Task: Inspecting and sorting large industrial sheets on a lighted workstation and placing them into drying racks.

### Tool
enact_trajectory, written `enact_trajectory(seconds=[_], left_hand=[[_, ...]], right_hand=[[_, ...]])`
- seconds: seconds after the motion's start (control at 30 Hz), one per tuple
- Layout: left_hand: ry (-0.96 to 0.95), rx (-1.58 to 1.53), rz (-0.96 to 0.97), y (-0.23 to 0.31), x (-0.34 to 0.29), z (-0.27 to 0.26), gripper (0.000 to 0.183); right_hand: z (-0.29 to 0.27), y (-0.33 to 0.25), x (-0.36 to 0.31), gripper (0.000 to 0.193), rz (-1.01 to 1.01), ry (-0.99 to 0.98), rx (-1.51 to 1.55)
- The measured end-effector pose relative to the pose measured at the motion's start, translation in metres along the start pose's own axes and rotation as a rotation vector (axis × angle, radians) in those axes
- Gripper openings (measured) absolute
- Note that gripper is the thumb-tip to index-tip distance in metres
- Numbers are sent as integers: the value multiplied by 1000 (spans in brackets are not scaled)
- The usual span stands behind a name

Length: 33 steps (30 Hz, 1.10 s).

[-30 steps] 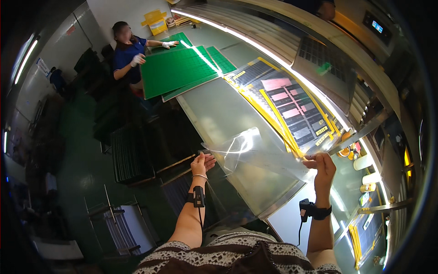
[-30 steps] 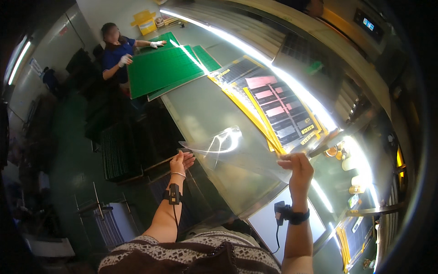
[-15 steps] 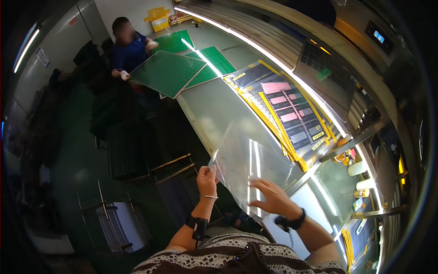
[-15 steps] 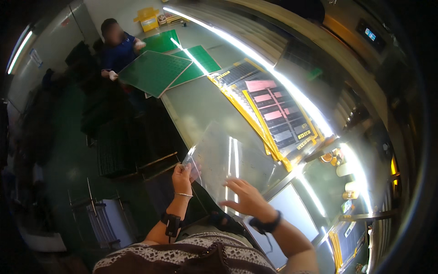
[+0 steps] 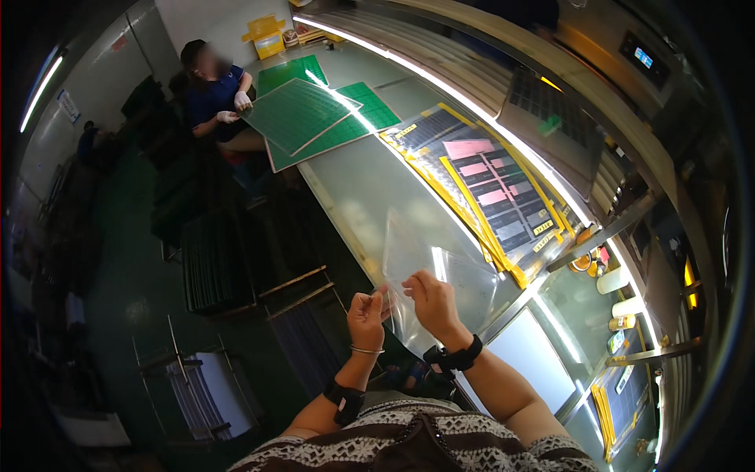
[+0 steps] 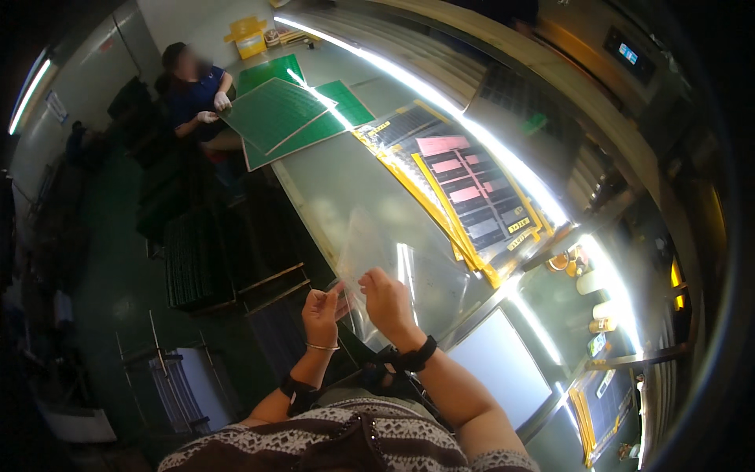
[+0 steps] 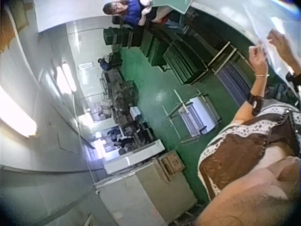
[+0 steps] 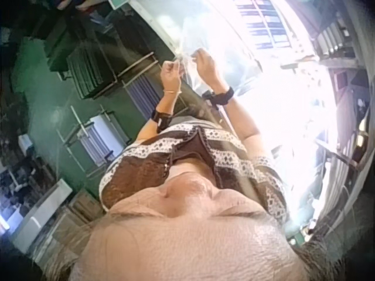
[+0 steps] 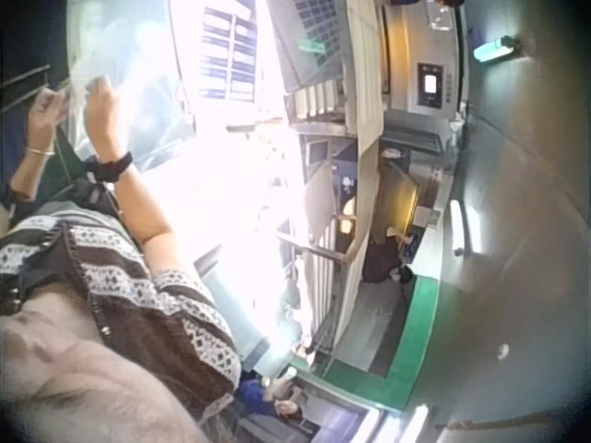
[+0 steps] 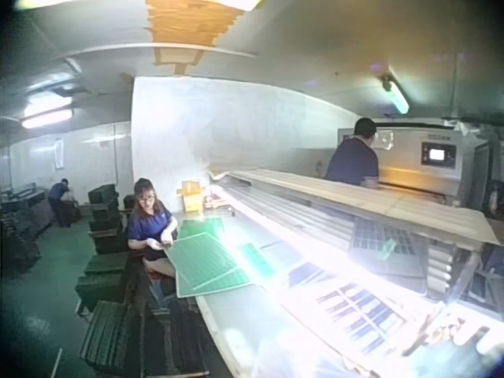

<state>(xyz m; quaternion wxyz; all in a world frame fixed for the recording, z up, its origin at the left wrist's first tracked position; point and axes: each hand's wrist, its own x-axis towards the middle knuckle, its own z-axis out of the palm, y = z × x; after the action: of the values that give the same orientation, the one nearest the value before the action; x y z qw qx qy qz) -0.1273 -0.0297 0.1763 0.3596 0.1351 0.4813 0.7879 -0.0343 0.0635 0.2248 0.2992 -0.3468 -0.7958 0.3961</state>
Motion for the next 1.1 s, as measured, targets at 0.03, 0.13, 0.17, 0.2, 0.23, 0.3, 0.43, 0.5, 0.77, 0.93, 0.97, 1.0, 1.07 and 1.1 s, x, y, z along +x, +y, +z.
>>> enact_trajectory(seconds=[0.03, 0.13, 0.17, 0.2, 0.23, 0.3, 0.43, 0.5, 0.77, 0.93, 0.97, 1.0, 1.07, 1.1], left_hand=[[-5, -1, 0, 0, 1, -2, 16], [-48, 41, -2, -2, 2, -7, 14], [-53, 72, 17, -2, 2, -9, 14], [-57, 104, 36, -2, 3, -11, 13], [-63, 108, 34, 1, 4, -12, 13], [-58, 138, 37, 7, 7, -15, 11], [-92, 148, 56, 14, 11, -25, 11], [30, 115, 55, 15, 19, -40, 11], [192, 163, -41, 6, 73, -113, 11], [186, 168, -125, -6, 107, -111, 9], [206, 151, -133, -17, 117, -113, 9], [222, 136, -145, -27, 127, -115, 10], [219, 128, -183, -49, 153, -113, 10], [234, 121, -207, -58, 165, -111, 11]], right_hand=[[-4, 1, 3, 15, 97, -1, 127], [-17, 1, 7, 17, 172, 6, 199], [-23, 1, 9, 17, 173, 13, 199], [-29, 1, 12, 17, 213, 15, 228], [-35, 2, 13, 17, 252, 17, 260], [-51, 5, 18, 14, 262, 64, 303], [-93, 19, 26, 15, 285, 219, 216], [-134, 38, 31, 16, 268, 342, 338], [-277, 5, -14, 20, 68, 693, 83], [-402, -19, -115, 27, -153, 814, -840], [-401, -35, -121, 29, -176, 960, -973], [-394, -52, -127, 29, -66, 1045, -625], [-393, -79, -140, 29, 49, 1137, -302], [-397, -87, -150, 29, 37, 1120, -408]])
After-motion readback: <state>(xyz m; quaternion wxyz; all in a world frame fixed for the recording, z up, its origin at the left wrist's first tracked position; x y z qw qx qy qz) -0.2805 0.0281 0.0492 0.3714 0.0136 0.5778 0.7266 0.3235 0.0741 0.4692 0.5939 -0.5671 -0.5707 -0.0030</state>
